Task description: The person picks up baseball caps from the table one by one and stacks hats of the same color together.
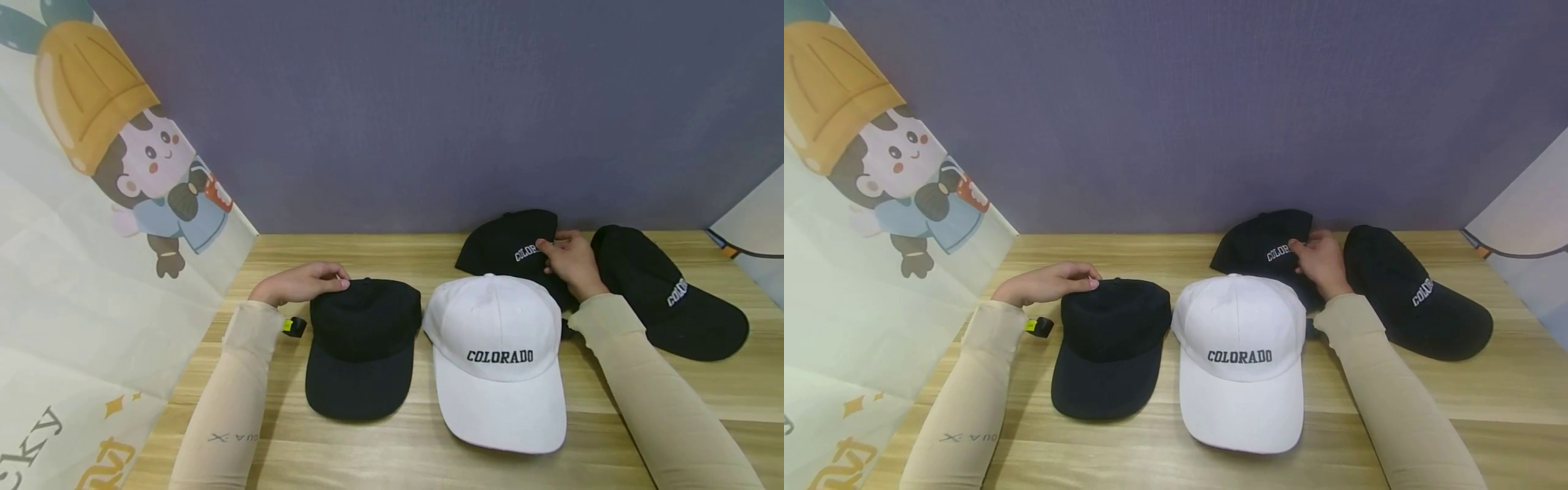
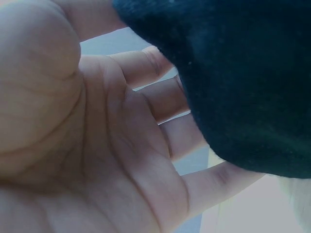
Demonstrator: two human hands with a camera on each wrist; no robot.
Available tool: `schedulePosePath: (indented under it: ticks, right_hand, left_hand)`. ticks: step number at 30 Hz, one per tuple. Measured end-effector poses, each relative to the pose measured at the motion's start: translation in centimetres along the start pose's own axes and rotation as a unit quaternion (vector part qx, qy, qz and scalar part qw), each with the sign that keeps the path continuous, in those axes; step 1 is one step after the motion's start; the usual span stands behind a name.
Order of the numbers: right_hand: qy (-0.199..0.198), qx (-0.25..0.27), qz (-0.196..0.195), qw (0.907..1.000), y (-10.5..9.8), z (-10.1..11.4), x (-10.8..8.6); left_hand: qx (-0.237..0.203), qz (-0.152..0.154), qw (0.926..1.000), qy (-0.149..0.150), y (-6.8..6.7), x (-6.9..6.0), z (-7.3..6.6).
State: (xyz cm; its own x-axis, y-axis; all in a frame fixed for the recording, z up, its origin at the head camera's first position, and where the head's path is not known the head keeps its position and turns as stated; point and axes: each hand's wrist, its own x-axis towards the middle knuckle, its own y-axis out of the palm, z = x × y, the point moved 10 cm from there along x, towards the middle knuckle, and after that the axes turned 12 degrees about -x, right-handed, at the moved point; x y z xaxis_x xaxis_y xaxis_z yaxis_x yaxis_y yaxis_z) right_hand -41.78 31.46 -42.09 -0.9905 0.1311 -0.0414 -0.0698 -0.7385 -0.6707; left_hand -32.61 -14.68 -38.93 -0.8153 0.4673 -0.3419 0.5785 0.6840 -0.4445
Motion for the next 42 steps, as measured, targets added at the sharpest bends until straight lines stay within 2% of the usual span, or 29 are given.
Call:
schedulePosePath:
  ticks: [6,14,25,42]
  right_hand:
    - [0.013,0.009,-0.012,0.9998,-0.1,-0.2,-0.1]
    - [-0.001,0.019,-0.017,0.9997,-0.1,0.0,-0.1]
    - [-0.009,0.037,-0.023,0.9990,-0.4,0.4,-0.1]
    - [-0.028,0.038,-0.031,0.9984,-0.5,1.8,-0.9]
  left_hand:
    - [0.003,0.002,1.0000,0.004,0.0,0.0,0.0]
    - [0.005,0.007,0.9998,0.016,-0.1,0.2,0.1]
    - [0.004,0.004,0.9999,0.010,-0.2,0.1,0.1]
    - [0.007,0.003,0.9994,0.033,-0.2,0.2,-0.1]
